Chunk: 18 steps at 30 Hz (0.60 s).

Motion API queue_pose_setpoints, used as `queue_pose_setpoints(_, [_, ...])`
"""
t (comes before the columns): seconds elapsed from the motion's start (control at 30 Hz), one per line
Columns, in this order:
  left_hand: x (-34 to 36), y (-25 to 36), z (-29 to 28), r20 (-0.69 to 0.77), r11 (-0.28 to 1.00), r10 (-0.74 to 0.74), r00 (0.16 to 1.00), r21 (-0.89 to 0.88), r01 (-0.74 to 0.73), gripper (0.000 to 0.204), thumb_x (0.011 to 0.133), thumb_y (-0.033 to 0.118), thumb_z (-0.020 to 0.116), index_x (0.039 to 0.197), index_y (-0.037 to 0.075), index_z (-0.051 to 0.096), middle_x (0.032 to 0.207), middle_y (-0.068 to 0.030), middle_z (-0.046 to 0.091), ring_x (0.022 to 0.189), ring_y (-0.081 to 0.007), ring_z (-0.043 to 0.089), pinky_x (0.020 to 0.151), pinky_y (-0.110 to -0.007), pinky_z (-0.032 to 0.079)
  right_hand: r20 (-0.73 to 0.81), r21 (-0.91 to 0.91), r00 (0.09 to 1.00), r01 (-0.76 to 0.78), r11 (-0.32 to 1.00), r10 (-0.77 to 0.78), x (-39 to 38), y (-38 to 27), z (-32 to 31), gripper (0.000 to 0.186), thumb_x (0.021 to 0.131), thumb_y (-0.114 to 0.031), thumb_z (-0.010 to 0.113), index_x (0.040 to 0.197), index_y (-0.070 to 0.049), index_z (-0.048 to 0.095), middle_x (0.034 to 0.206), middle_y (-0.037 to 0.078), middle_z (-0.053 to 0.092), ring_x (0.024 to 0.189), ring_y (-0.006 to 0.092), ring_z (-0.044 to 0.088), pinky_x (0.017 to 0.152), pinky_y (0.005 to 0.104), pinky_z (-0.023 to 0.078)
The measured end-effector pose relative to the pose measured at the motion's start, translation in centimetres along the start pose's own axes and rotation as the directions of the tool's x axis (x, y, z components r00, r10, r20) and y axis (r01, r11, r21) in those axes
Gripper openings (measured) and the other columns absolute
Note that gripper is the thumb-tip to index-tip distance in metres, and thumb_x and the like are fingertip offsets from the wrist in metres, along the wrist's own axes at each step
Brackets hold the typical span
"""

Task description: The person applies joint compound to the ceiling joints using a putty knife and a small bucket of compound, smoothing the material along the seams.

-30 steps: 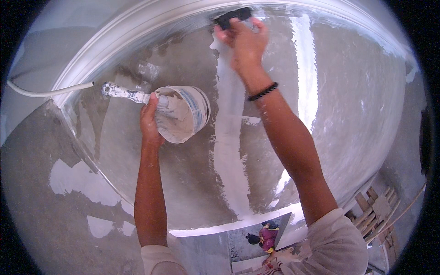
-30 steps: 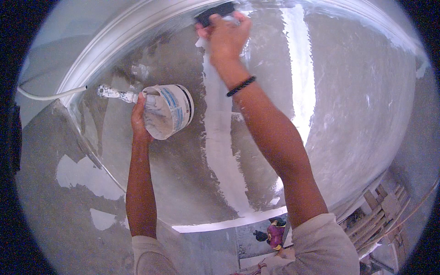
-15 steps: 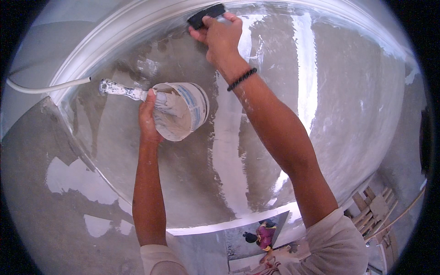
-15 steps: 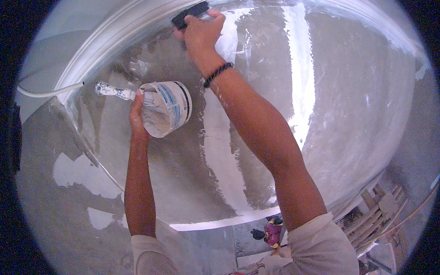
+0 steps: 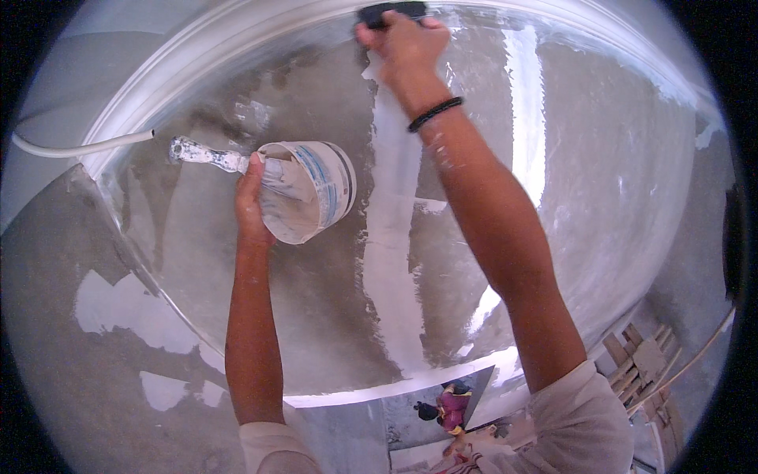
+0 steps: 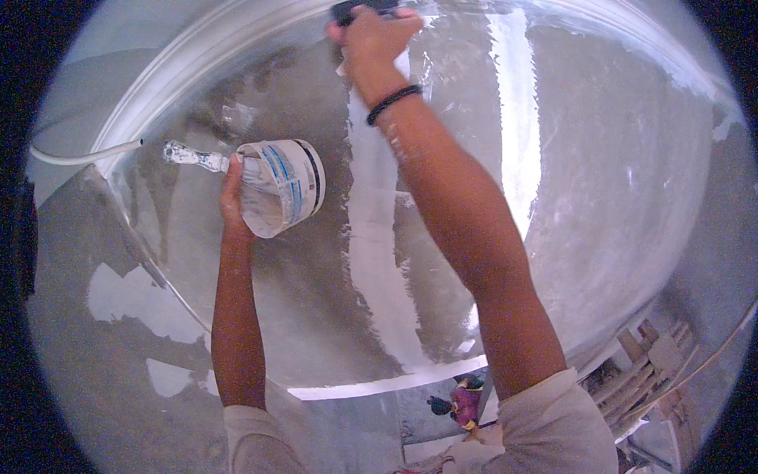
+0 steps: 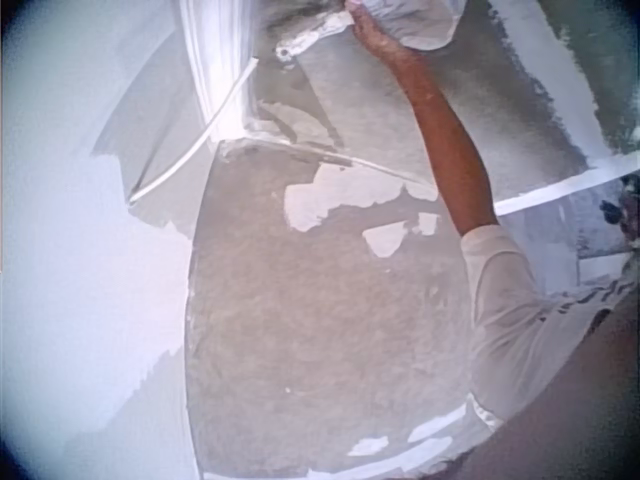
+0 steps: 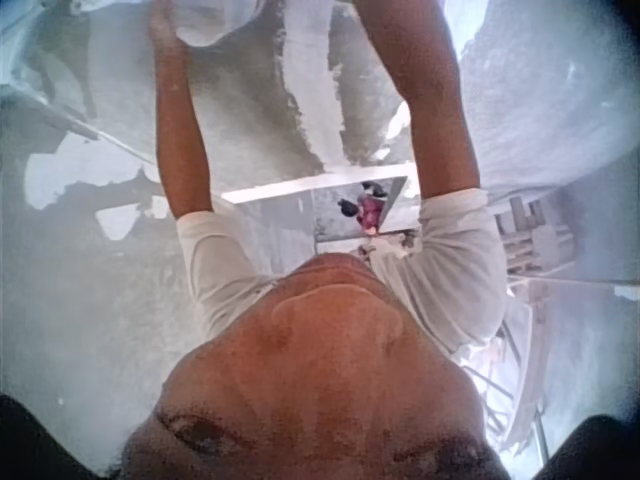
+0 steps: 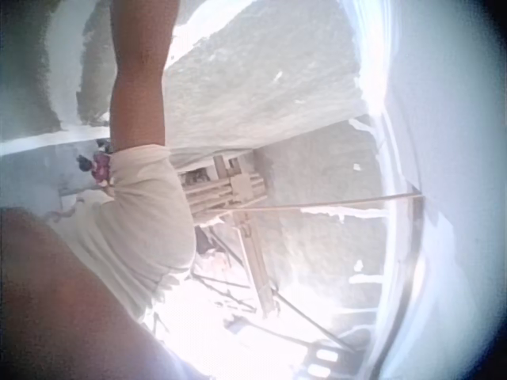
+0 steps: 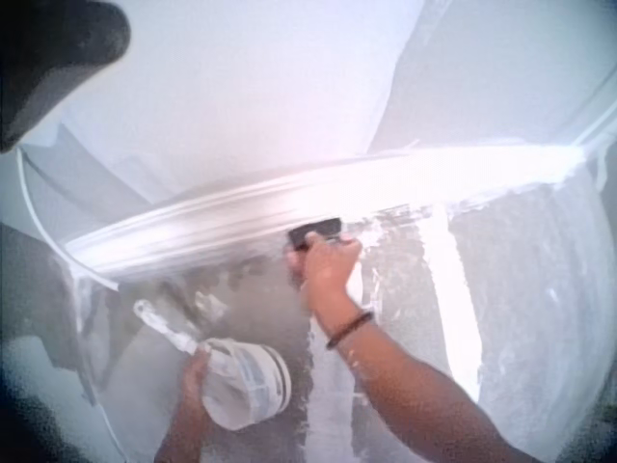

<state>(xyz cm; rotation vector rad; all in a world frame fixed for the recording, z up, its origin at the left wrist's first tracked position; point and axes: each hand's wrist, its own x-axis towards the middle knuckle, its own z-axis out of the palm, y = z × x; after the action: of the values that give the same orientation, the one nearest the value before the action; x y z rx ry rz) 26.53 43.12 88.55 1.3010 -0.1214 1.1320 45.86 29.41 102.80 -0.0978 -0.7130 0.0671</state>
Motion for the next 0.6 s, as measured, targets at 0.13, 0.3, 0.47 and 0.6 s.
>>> queue_pose_setpoints(0.13, [-0.4, 0.4, 0.9, 0.034, 0.999, 0.013, 0.999, 0.033, -0.014, 0.056, 0.087, 0.046, 0.057, 0.113, -0.003, 0.054, 0.105, -0.0154, 0.06, 0.096, -0.0255, 0.06, 0.086, -0.038, 0.048, 0.125, -0.052, 0.989, -0.07, 0.996, 0.076, -2.9, 2.3, 0.1, 0.054, 0.082, 0.006, 0.055, 0.116, -0.011, 0.017, 0.097, 0.025, 0.055, 0.068, 0.0343, 0.066, 0.057, 0.0403, 0.06])
queue_pose_setpoints(0.3, [-0.2, 0.5, -0.4, 0.087, 1.0, -0.029, 0.996, -0.007, 0.029, 0.055, 0.087, 0.047, 0.058, 0.112, -0.002, 0.055, 0.106, -0.015, 0.06, 0.096, -0.0249, 0.06, 0.084, -0.038, 0.048, 0.067, -0.004, 0.996, 0.057, 0.998, -0.057, -2.1, -0.6, -2.4, 0.054, 0.082, 0.006, 0.056, 0.119, -0.01, 0.019, 0.091, 0.024, 0.059, 0.068, 0.0341, 0.066, 0.056, 0.0397, 0.059])
queue_pose_setpoints(0.47, [0.3, 0.0, -0.1, 0.014, 1.0, -0.004, 1.0, -0.009, 0.004, 0.054, 0.086, 0.047, 0.058, 0.111, -0.001, 0.056, 0.103, -0.0137, 0.061, 0.095, -0.0243, 0.06, 0.084, -0.038, 0.048, 0.058, -0.008, 0.992, 0.117, 0.993, -0.116, 3.3, -2.0, -4.1, 0.051, 0.082, 0.007, 0.056, 0.114, -0.01, 0.02, 0.091, 0.025, 0.058, 0.069, 0.0347, 0.066, 0.055, 0.0389, 0.059])
queue_pose_setpoints(0.6, [0.3, 0.1, 0.1, 0.018, 1.0, 0.006, 1.0, 0.001, -0.006, 0.054, 0.086, 0.047, 0.059, 0.111, -0.001, 0.056, 0.102, -0.0134, 0.06, 0.095, -0.0245, 0.06, 0.085, -0.038, 0.048, 0.047, -0.042, 0.999, 0.011, 0.999, -0.01, -0.8, 1.7, 0.1, 0.051, 0.082, 0.007, 0.056, 0.114, -0.01, 0.02, 0.09, 0.025, 0.058, 0.068, 0.0343, 0.066, 0.053, 0.0365, 0.059])
